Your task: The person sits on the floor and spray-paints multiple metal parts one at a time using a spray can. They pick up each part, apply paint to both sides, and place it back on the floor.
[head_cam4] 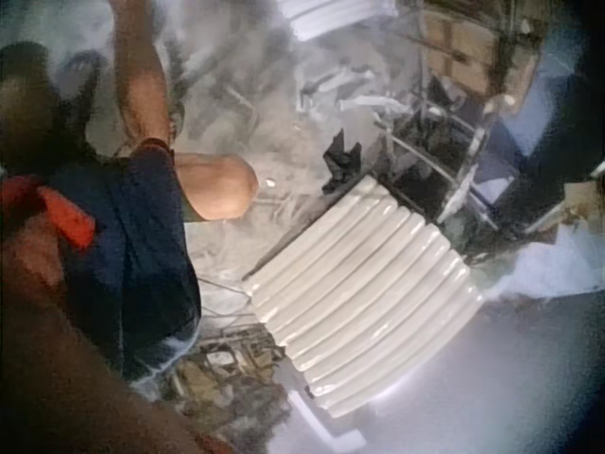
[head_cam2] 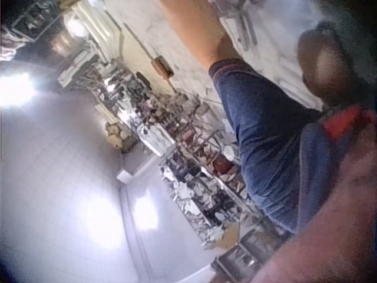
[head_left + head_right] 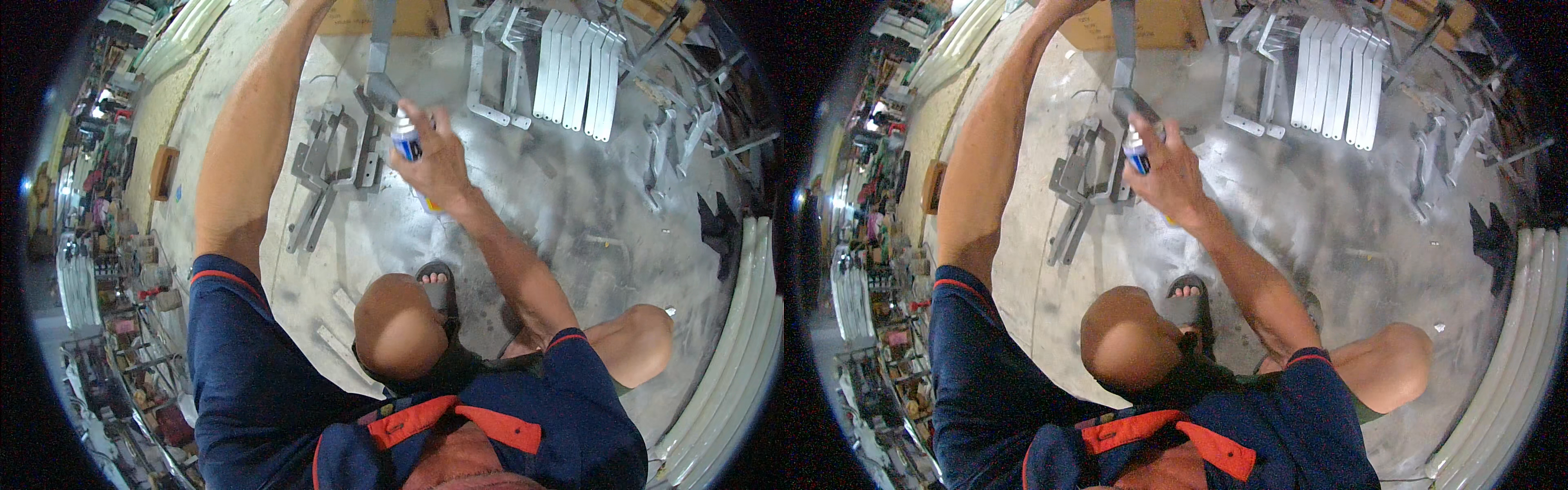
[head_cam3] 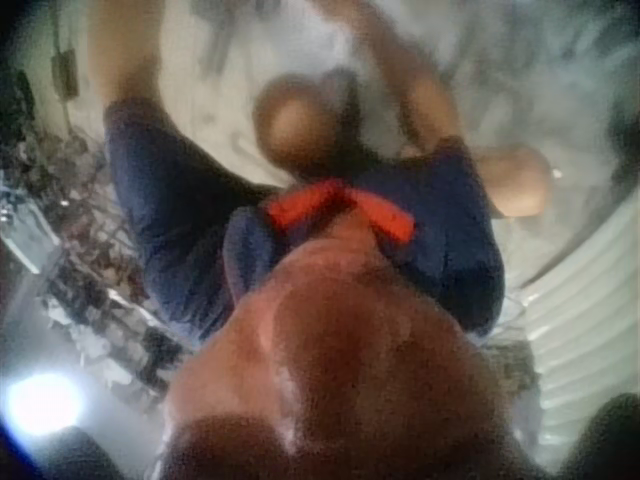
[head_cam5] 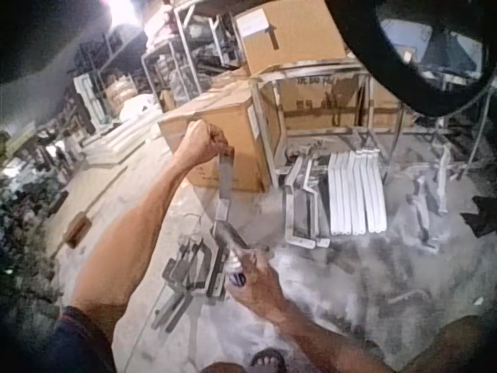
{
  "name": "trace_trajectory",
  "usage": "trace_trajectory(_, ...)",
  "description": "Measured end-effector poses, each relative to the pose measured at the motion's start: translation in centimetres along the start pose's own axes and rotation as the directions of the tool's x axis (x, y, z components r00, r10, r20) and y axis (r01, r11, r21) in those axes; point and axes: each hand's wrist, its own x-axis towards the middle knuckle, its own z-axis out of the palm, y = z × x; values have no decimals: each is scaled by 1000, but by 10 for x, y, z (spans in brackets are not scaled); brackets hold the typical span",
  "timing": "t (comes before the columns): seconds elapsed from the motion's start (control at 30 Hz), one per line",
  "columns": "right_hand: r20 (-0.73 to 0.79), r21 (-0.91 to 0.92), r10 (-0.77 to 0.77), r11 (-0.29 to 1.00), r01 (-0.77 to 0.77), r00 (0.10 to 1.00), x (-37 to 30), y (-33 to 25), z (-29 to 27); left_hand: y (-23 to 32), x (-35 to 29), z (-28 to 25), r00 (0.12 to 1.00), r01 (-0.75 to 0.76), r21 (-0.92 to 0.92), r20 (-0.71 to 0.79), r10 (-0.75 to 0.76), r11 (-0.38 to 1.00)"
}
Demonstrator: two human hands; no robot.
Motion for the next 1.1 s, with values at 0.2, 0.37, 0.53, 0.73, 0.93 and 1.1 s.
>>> trace_trajectory(0.2,3,-15,-62,998,62,998,20,7,10,4,-2,-7,995,77,40,54,-79,996)
trace_trajectory(0.37,131,-98,74,993,-62,989,-30,28,20,1,-2,-11,987,136,49,81,-139,990)
trace_trajectory(0.53,67,-33,78,997,-76,995,-28,38,24,-9,1,-10,990,115,57,73,-119,992)
trace_trajectory(0.73,62,-107,-10,994,16,998,2,44,23,-16,2,-11,983,153,-3,107,-152,988)
trace_trajectory(0.93,95,-165,127,980,-110,987,-1,59,15,-25,3,-15,987,100,29,121,-102,995)
trace_trajectory(1.1,78,-124,-5,992,14,997,21,68,20,-35,3,-15,992,38,41,122,-42,998)
